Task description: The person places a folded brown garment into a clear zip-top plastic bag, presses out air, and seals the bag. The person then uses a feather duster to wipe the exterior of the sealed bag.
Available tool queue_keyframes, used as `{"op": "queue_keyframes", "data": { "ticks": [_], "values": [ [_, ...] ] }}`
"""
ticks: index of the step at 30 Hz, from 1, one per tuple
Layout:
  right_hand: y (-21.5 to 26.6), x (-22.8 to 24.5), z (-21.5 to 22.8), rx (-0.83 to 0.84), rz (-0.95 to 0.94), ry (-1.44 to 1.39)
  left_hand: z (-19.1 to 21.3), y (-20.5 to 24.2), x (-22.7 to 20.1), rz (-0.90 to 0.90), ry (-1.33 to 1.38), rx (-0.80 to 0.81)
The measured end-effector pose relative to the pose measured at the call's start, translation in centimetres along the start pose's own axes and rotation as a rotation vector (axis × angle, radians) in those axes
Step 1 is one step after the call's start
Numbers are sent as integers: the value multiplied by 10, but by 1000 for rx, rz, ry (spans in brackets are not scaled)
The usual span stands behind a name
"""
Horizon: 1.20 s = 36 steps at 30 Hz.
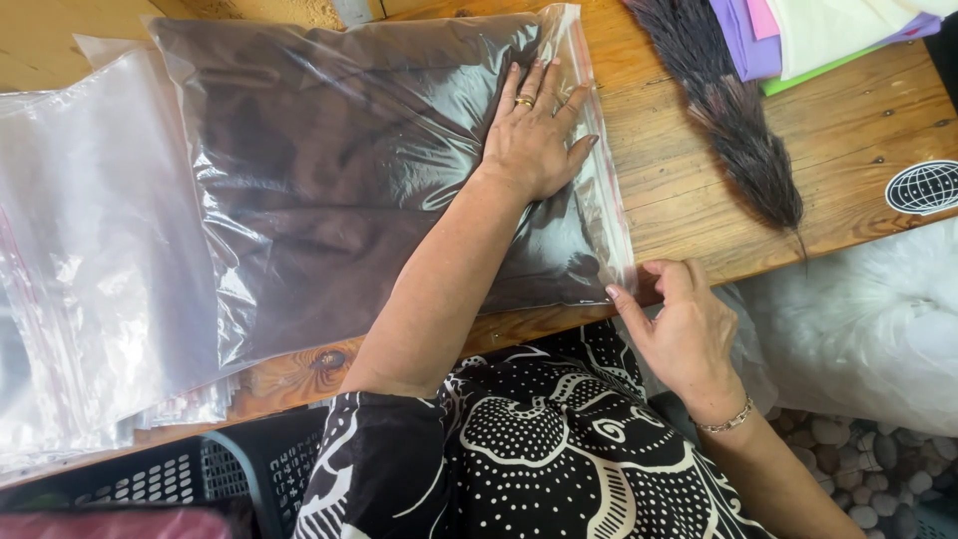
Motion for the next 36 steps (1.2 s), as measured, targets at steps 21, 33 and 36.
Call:
{"op": "queue_keyframes", "data": {
  "ticks": [21, 33, 36],
  "values": [
    [-10, 15, 11, -87, 450, -129, 2, 3, 1, 13, 1, 16],
    [-6, 4, -1, -238, 473, -22, 2, -1, 6, 21, 36, -1],
    [-4, -1, -3, -235, 451, -13, 4, -1, 8, 8, 57, -29]
  ]
}}
Point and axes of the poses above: each hand's wrist, its own y-axis away from the middle knuckle, its own z-axis out of the back of the hand, x = y × z, the point moved 4 cm from there along -y, towards the middle knuckle, and after that the axes turned 11 degrees about z, right-handed, at the moved point
